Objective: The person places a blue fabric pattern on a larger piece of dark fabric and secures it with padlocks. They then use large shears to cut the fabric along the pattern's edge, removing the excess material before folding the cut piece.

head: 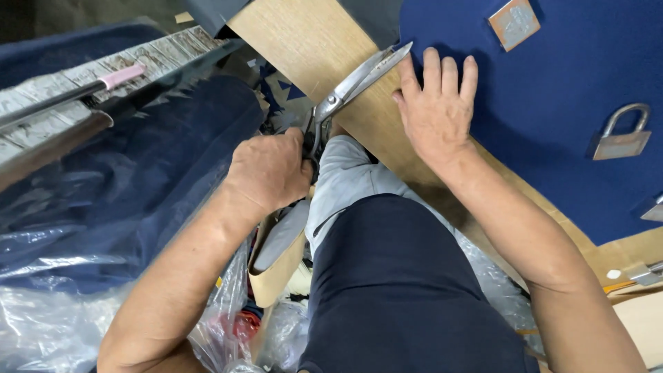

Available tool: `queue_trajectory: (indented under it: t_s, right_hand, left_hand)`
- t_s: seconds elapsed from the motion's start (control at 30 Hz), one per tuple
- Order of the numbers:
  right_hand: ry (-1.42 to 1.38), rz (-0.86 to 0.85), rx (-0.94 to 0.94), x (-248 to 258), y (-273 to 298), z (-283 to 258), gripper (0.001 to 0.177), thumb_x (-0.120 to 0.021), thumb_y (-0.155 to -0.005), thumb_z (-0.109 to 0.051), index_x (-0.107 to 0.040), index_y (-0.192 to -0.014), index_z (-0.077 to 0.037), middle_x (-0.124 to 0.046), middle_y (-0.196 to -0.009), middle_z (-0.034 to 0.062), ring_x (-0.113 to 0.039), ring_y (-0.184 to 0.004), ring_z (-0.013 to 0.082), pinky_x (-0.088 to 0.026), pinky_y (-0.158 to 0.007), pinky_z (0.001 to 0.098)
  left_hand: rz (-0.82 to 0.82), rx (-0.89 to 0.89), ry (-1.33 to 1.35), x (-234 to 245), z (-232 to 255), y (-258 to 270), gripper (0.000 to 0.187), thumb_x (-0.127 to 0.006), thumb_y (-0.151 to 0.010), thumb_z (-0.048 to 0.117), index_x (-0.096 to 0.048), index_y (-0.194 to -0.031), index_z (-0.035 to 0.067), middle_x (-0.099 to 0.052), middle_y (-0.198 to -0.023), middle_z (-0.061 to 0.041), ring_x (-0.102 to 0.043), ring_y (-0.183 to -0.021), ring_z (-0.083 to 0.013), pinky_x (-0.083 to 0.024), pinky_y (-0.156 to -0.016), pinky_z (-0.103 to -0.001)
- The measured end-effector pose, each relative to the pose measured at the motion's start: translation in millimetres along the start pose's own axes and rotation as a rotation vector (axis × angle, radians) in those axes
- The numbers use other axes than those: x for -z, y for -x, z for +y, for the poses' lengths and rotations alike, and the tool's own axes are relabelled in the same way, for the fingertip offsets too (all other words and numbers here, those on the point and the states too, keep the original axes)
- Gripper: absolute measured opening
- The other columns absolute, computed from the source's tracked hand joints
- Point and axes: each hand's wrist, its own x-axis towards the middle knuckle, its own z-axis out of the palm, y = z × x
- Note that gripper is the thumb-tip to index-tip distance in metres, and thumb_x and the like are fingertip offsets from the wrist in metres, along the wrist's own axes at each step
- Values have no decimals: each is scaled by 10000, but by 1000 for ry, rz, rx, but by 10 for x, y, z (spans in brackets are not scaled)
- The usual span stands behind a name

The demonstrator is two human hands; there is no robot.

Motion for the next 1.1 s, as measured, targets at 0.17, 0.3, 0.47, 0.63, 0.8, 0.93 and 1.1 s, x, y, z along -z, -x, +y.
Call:
queue_trajectory:
  t_s: [0.17, 0.3, 0.47, 0.63, 0.8, 0.93, 1.1]
  right_hand:
    - [-22, 16, 14, -14, 11, 31, 712, -963, -865, -467, -653, -1421, -148, -630, -1322, 153, -607, -1102, 310, -406, -1077, 558]
    - [-25, 20, 26, -18, 2, 48, 730, -970, -845, -468, -664, -1424, -145, -628, -1309, 159, -600, -1089, 316, -411, -1068, 567]
    - [-28, 14, 57, -32, -12, 85, 737, -950, -901, -491, -634, -1467, -141, -621, -1284, 175, -606, -1074, 327, -398, -1073, 575]
    - [-12, -4, 74, -58, -4, 100, 732, -907, -944, -509, -636, -1537, -178, -620, -1292, 175, -596, -1073, 327, -372, -1086, 593]
    - [50, -12, 80, -51, -4, 83, 780, -894, -961, -552, -584, -1561, -164, -636, -1287, 149, -611, -1087, 309, -367, -1108, 582]
    - [74, -2, 87, -50, 25, 76, 712, -874, -970, -565, -641, -1509, -162, -619, -1307, 143, -591, -1107, 305, -358, -1118, 578]
    - [59, 28, 95, -38, -6, 101, 719, -894, -954, -556, -647, -1508, -172, -627, -1286, 152, -593, -1066, 307, -393, -1084, 575]
  left_hand:
    - [21, 7, 43, -131, 82, 70, 308, -548, -983, 391, -565, -1059, 93, -722, -880, -145, -714, -816, -426, -562, -731, -535]
    - [-34, 19, 139, -46, 143, 120, 317, -533, -988, 379, -567, -1093, 81, -723, -928, -201, -712, -864, -472, -584, -722, -574]
    - [-89, 28, 80, 273, 81, 215, 271, -467, -1017, 335, -571, -1103, 100, -718, -875, -126, -722, -800, -386, -610, -696, -530]
    - [-16, 35, 29, 164, -91, 146, 358, -514, -977, 406, -605, -1119, 91, -741, -923, -176, -720, -877, -463, -586, -702, -562]
    - [-181, 76, 73, 508, 180, 338, 277, -446, -1015, 306, -583, -1149, 106, -705, -897, -105, -721, -838, -349, -625, -742, -497]
    - [-114, 20, 86, 284, 295, 314, 304, -493, -987, 326, -629, -1101, 78, -738, -955, -154, -714, -911, -414, -599, -745, -541]
    - [-172, 84, 298, 96, 474, 309, 256, -490, -1047, 299, -577, -1131, 73, -705, -905, -145, -707, -855, -377, -608, -743, -511]
